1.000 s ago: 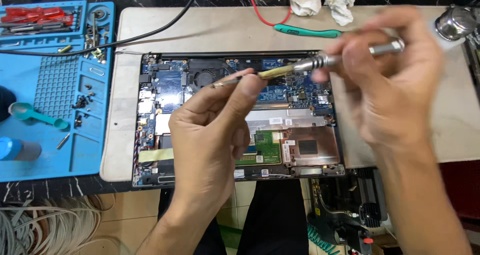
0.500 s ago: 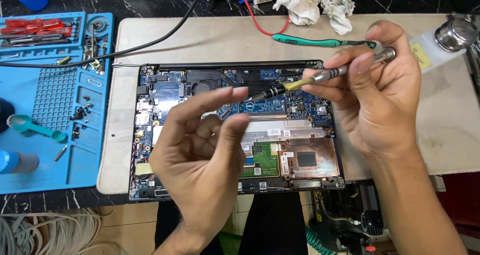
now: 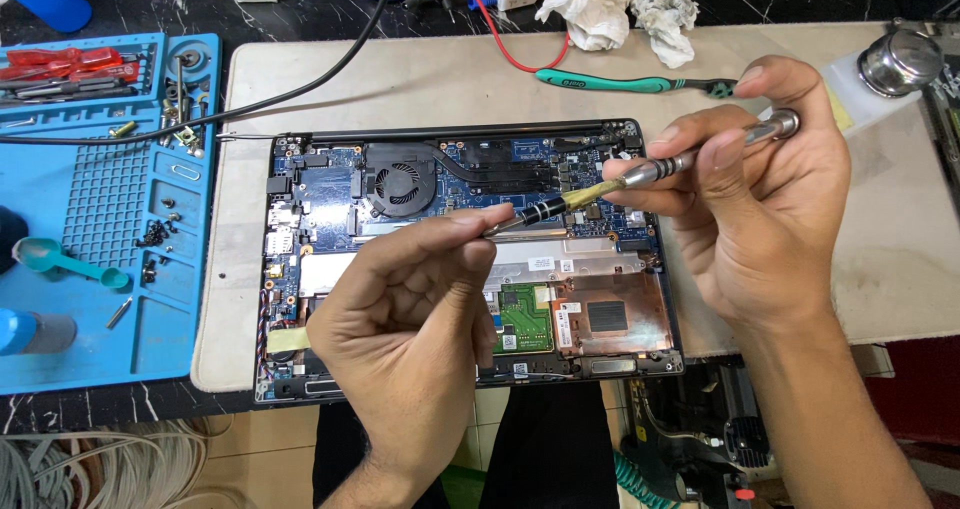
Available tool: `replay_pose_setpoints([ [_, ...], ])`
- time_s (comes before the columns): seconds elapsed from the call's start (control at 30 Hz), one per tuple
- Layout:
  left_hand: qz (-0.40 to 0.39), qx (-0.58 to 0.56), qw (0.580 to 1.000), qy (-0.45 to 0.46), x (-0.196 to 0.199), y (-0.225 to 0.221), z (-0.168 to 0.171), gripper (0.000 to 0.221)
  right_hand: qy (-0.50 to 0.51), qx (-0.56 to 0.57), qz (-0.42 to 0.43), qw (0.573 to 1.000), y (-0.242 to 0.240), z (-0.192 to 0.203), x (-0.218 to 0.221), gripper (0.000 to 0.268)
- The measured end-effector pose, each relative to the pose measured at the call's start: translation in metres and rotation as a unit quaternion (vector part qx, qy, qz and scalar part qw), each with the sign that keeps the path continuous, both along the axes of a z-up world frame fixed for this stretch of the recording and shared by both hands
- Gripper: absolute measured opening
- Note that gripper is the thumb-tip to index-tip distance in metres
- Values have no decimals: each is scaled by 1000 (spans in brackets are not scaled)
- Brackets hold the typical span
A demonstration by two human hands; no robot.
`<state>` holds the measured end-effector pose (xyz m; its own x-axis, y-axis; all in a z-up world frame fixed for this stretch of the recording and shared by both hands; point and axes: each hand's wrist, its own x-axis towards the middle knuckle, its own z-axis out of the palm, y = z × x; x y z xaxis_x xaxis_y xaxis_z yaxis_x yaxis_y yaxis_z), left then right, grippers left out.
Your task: The person removes a cooling fan from a disassembled laptop motherboard, then uses a screwdriver to tighten several screws around the fan area and other parts of the board.
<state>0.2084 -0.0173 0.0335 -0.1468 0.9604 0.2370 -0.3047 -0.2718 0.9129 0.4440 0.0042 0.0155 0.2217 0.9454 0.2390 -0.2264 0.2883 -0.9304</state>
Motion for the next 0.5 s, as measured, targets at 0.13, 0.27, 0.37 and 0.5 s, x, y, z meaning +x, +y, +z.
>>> replay_pose_setpoints([
  [0.13, -1, 3, 1000, -4, -1, -1, -2, 8, 21, 9, 13, 1000, 0, -4, 0, 49],
  [0.27, -3, 8, 1000, 26, -6, -1, -2, 14, 27, 1, 12, 1000, 0, -4, -1, 48],
  [0.37, -44, -3, 998, 50, -20, 2, 2, 61, 27, 12, 15, 999, 3, 0, -1, 52],
  [0.5, -33, 6, 981, 191, -55, 21, 21, 86, -34, 32, 25, 999, 20, 25, -1, 51],
])
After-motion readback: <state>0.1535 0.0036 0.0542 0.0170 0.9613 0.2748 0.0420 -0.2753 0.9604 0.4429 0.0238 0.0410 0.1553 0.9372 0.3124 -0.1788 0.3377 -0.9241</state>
